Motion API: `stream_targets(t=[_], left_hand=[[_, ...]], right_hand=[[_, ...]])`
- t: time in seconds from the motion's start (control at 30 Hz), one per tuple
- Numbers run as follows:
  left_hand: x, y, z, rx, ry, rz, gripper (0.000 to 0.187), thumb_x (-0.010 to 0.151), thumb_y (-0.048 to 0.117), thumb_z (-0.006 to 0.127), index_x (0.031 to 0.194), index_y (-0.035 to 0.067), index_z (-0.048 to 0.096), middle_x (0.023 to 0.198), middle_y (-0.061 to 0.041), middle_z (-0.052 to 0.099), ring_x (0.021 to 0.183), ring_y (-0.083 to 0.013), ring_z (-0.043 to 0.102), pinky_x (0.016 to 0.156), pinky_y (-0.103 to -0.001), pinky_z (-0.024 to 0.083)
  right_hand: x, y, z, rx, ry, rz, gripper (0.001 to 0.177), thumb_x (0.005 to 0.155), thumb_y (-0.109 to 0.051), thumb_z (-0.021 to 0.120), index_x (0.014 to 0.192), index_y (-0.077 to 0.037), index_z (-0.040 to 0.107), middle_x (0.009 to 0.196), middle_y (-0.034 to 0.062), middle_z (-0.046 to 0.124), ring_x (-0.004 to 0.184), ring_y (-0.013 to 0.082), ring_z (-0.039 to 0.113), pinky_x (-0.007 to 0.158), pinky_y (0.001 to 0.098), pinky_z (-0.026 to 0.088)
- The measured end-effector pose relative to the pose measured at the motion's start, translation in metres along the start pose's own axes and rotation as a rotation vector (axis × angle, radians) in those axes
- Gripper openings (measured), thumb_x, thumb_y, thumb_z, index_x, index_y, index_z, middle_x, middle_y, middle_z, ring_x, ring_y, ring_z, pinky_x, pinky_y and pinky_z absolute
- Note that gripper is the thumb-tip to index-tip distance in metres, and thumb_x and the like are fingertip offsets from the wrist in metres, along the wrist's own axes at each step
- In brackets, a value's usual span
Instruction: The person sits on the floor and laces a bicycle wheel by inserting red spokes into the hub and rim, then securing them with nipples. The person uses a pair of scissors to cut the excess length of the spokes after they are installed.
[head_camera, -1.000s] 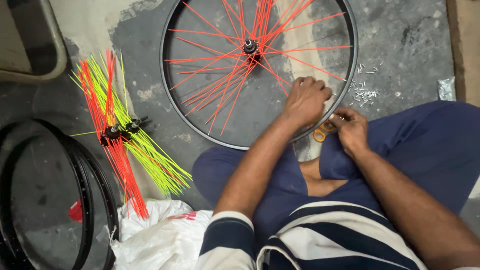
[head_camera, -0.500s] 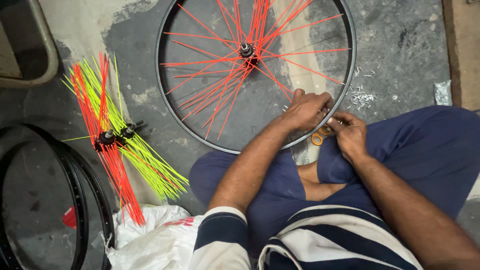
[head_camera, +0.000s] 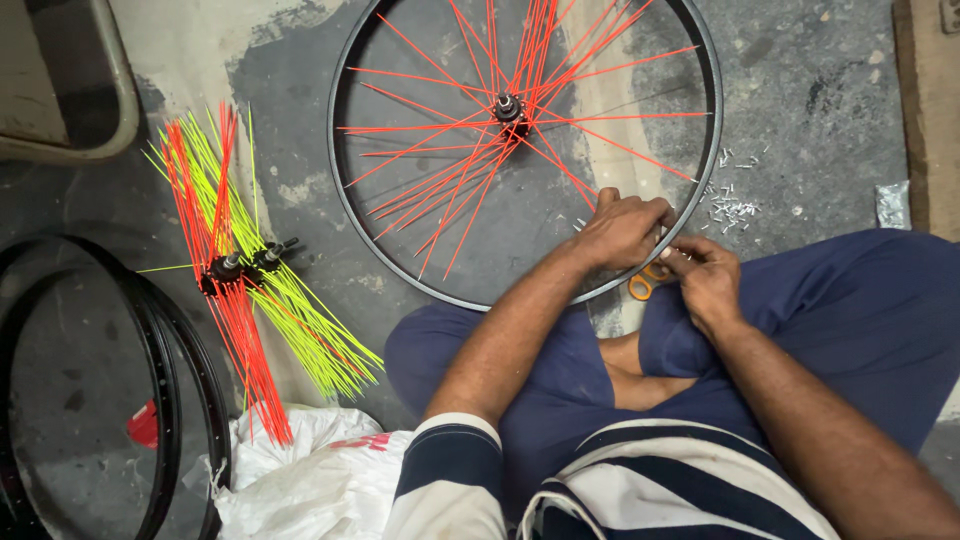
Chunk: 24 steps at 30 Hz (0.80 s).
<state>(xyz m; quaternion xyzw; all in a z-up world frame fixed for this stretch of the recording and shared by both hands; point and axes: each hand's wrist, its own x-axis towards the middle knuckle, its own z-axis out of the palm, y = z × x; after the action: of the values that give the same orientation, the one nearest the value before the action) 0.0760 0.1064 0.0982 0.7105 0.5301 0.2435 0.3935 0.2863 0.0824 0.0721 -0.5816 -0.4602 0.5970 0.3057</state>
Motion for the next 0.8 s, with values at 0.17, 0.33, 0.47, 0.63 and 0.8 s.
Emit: stream_targets(t=[0.17,0.33,0.47,0.63,0.8], left_hand=[[0.000,-0.007,0.004,-0.082,0.046,0.030,0.027,0.080,0.028,0.070,0.105,0.018,0.067,0.087,-0.002,0.076,0.089,-0.0235,0.069,0.087,-0.044,0.033],[0.001,0.001,-0.003,-0.018,0.010,0.003,0.025,0.083,0.025,0.065,0.107,0.020,0.066,0.083,-0.001,0.075,0.090,-0.0226,0.070,0.089,-0.044,0.032],[-0.001,0.002,-0.007,-0.053,0.008,0.007,0.028,0.084,0.026,0.065,0.111,0.019,0.062,0.082,-0.003,0.073,0.089,-0.0251,0.069,0.086,-0.046,0.031],[0.004,0.000,0.001,0.032,0.022,0.033,0.030,0.081,0.025,0.063,0.110,0.018,0.061,0.083,-0.006,0.073,0.089,-0.0274,0.069,0.086,-0.046,0.031],[0.004,0.002,0.001,0.034,0.019,-0.008,0.024,0.088,0.025,0.058,0.111,0.019,0.062,0.081,-0.008,0.073,0.088,-0.0280,0.068,0.090,-0.047,0.031]], right_hand=[[-0.003,-0.006,0.002,-0.037,-0.013,-0.031,0.018,0.092,0.000,0.075,0.109,0.004,0.071,0.096,0.0094,0.073,0.081,0.0138,0.067,0.073,0.0260,0.056],[-0.003,-0.011,0.003,-0.064,-0.013,-0.012,0.017,0.093,0.000,0.073,0.109,0.004,0.071,0.094,0.0097,0.073,0.079,0.0148,0.069,0.072,0.0262,0.056],[-0.003,-0.009,0.003,-0.003,-0.026,-0.013,0.017,0.092,-0.001,0.073,0.108,0.003,0.070,0.094,0.0090,0.073,0.079,0.0148,0.070,0.074,0.0263,0.058],[-0.001,-0.006,0.001,-0.067,-0.006,-0.021,0.016,0.092,-0.002,0.074,0.107,0.003,0.070,0.094,0.0083,0.072,0.081,0.0141,0.068,0.074,0.0264,0.056],[-0.002,-0.004,-0.001,-0.113,-0.014,-0.071,0.016,0.092,-0.001,0.075,0.107,0.004,0.070,0.096,0.0085,0.072,0.083,0.0138,0.068,0.075,0.0264,0.056]])
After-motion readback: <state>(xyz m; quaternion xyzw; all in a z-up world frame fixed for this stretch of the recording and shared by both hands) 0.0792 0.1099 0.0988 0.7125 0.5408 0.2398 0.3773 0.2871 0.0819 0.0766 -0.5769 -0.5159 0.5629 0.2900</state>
